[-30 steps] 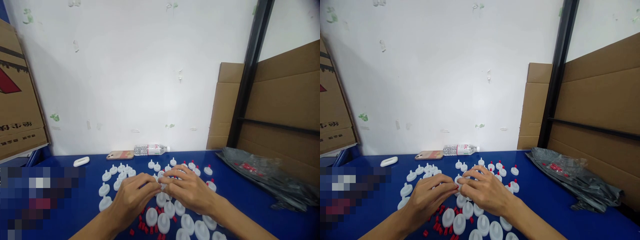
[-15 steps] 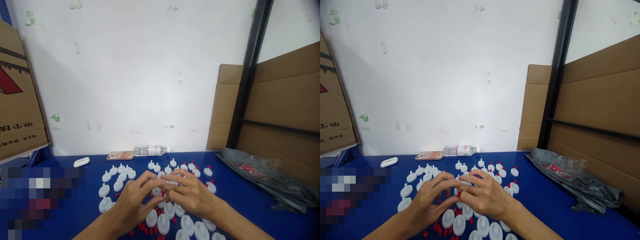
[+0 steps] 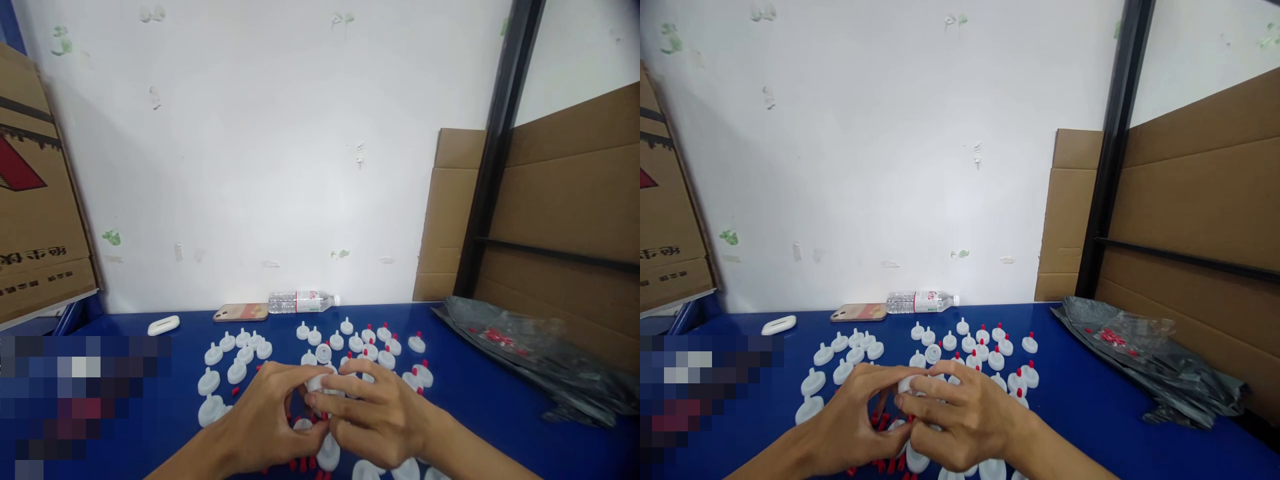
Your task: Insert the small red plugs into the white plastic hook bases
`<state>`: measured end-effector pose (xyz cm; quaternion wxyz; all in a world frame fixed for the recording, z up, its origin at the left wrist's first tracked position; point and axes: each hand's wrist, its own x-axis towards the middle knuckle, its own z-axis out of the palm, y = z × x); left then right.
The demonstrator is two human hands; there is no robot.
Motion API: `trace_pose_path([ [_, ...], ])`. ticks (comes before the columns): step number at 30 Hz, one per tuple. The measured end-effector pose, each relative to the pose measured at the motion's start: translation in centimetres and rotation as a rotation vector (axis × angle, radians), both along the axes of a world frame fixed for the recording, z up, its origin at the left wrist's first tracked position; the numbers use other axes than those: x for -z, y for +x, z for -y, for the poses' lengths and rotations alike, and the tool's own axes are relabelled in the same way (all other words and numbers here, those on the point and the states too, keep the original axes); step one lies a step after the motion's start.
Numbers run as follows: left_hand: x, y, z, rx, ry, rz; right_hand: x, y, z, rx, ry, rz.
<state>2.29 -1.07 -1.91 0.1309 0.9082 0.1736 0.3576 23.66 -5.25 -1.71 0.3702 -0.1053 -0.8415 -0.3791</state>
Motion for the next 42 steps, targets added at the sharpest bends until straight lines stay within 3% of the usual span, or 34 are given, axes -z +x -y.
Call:
trace_pose_path([
  [11, 0.4, 0.1, -0.6, 0.015, 0.117, 0.085, 0.0, -0.1, -0.3, 0.020, -0.017, -0.021],
  [21, 0.3, -0.2, -0.9, 0.006, 0.090, -0.003, -0.2, 0.3, -0.3, 0.097, -0.071, 0.019],
  [29, 0.2, -0.2, -1.0, 0.028, 0.264, -0.016, -0.4, 0.2, -0.1, 0.087, -0.153, -0.035],
  [42, 0.1, -0.3, -1.0, 0.012, 0.318, -0.019, -0.4, 0.2, -0.1, 0.070, -0.164, -0.053],
])
